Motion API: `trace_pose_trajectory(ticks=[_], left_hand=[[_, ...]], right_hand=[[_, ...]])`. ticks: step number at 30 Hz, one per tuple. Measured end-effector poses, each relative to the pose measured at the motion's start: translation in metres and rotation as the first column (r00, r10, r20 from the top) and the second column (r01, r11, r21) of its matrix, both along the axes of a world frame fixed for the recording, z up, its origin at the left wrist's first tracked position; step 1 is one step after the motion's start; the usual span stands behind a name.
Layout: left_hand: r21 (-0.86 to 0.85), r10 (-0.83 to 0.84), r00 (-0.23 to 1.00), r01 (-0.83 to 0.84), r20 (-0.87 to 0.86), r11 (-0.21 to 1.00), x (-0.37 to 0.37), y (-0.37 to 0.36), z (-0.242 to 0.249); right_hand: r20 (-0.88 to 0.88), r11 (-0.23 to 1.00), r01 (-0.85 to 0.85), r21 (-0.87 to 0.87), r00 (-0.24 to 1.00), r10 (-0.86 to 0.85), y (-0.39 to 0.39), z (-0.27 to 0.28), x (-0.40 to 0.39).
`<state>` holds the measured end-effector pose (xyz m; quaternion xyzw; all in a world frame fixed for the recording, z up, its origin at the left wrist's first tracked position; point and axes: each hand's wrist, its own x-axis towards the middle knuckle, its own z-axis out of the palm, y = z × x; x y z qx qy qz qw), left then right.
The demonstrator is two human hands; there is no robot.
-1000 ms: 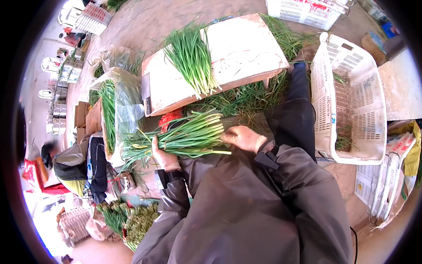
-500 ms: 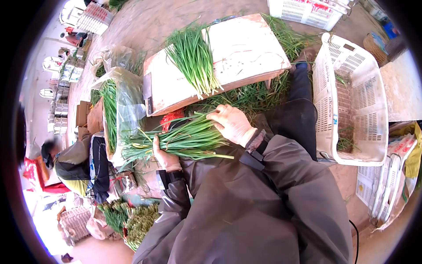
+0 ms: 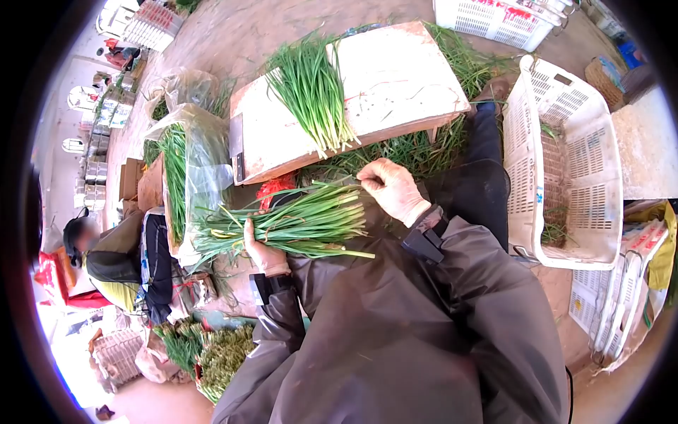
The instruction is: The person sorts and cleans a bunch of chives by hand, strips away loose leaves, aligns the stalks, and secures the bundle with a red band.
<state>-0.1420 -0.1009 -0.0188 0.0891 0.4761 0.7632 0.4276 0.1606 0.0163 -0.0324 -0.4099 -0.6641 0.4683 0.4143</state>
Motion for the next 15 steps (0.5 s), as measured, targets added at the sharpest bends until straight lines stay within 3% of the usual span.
trace_pose_trajectory(ticks=[1, 3, 5, 9, 15], left_hand=[[-0.001, -0.022, 1.0, 0.022, -0.002, 1.0, -0.002, -0.001, -0.001], [0.004, -0.04, 0.998, 0.039, 0.039, 0.999, -0.004, -0.002, -0.005], [0.014, -0.05, 0.997, 0.049, 0.065, 0.999, -0.005, -0.001, -0.005], [0.018, 0.022, 1.0, -0.022, -0.004, 1.0, 0.002, 0.002, 0.003], [0.011, 0.003, 1.0, -0.004, 0.009, 1.0, -0.001, 0.0, 0.0]], right_hand=[[-0.04, 0.996, -0.072, -0.043, 0.997, 0.07, -0.003, 0.008, 0.001], [0.238, 0.963, -0.193, 0.188, 0.96, 0.146, -0.006, 0.02, -0.002], [0.351, 0.888, -0.282, 0.364, 0.924, 0.15, -0.005, 0.019, -0.011], [0.502, 0.841, -0.418, 0.343, 0.839, 0.212, 0.003, 0.015, -0.025], [0.328, 0.872, -0.3, 0.386, 0.928, 0.174, -0.002, 0.014, -0.029]])
